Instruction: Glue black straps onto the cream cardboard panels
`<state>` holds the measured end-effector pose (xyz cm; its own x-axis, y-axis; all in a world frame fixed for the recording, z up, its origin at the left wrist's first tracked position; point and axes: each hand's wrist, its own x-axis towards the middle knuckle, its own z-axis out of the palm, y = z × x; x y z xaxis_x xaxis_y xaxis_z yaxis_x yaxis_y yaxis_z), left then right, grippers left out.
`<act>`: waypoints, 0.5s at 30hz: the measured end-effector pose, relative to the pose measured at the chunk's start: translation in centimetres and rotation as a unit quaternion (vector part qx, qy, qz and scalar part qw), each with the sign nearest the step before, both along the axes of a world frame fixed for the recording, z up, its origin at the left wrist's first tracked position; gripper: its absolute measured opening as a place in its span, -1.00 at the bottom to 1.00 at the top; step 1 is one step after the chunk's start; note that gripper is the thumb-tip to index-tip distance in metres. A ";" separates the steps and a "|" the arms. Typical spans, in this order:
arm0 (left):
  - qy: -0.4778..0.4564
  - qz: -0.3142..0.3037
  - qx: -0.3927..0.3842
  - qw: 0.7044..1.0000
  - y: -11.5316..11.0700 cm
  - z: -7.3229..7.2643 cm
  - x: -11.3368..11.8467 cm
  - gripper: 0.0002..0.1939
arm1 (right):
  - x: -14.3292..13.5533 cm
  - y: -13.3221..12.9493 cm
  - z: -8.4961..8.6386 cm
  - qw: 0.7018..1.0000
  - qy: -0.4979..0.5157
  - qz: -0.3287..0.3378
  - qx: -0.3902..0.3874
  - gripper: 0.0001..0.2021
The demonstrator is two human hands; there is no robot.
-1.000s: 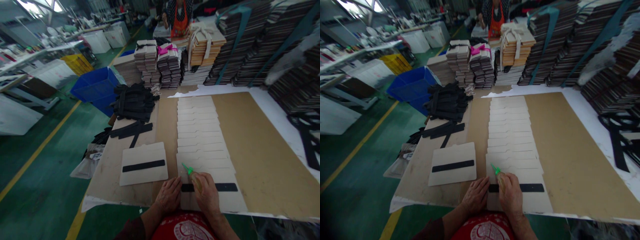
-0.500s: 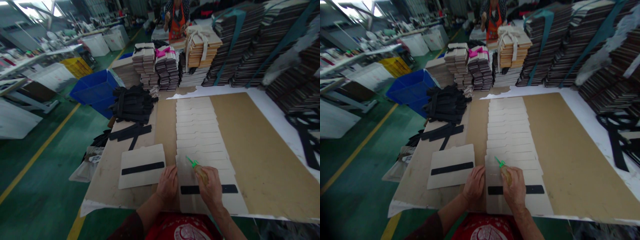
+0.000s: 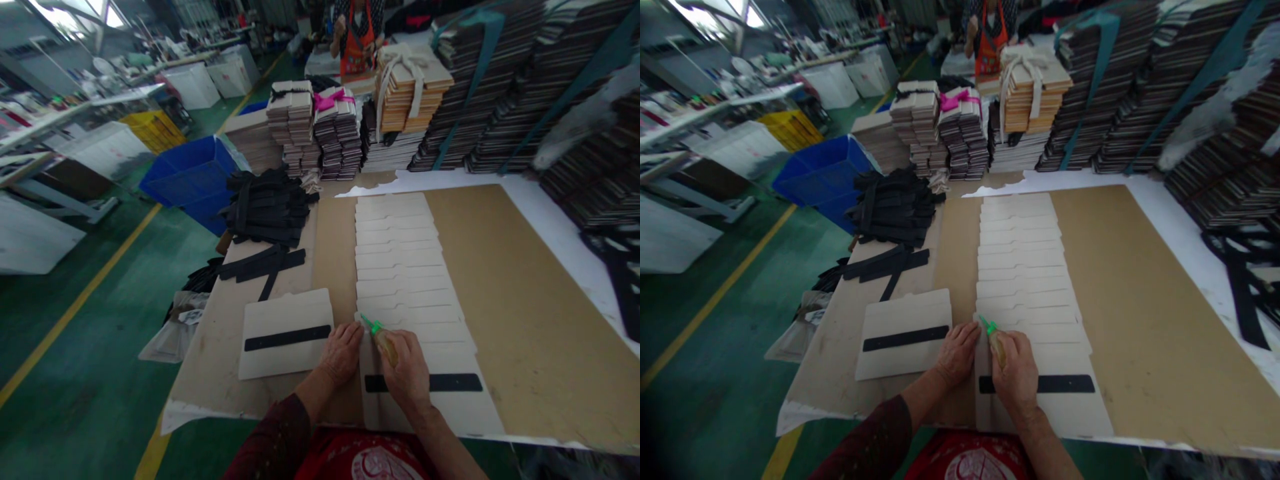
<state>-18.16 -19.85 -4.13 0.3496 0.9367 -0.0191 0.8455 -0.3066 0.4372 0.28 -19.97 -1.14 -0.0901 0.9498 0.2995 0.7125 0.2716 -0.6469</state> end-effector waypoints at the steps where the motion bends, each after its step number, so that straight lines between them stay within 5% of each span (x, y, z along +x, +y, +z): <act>1: 0.002 0.000 -0.002 1.000 0.0 0.0 0.0 -0.49 | -0.2 0.0 0.1 1.000 -0.007 0.004 0.001 -0.82; 6: 0.011 -0.001 -0.004 1.000 0.0 0.1 -0.1 -0.46 | -0.3 0.0 0.5 0.998 -0.042 0.032 0.016 -0.82; 15: 0.024 0.008 0.017 1.000 -0.1 0.2 0.1 -0.58 | 1.5 0.1 0.9 0.998 -0.057 -0.016 0.008 -0.81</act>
<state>-18.08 -19.92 -3.92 0.3342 0.9425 -0.0039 0.8705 -0.3071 0.3847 1.81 -19.90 -0.23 -0.0946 0.9476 0.3050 0.7892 0.2582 -0.5573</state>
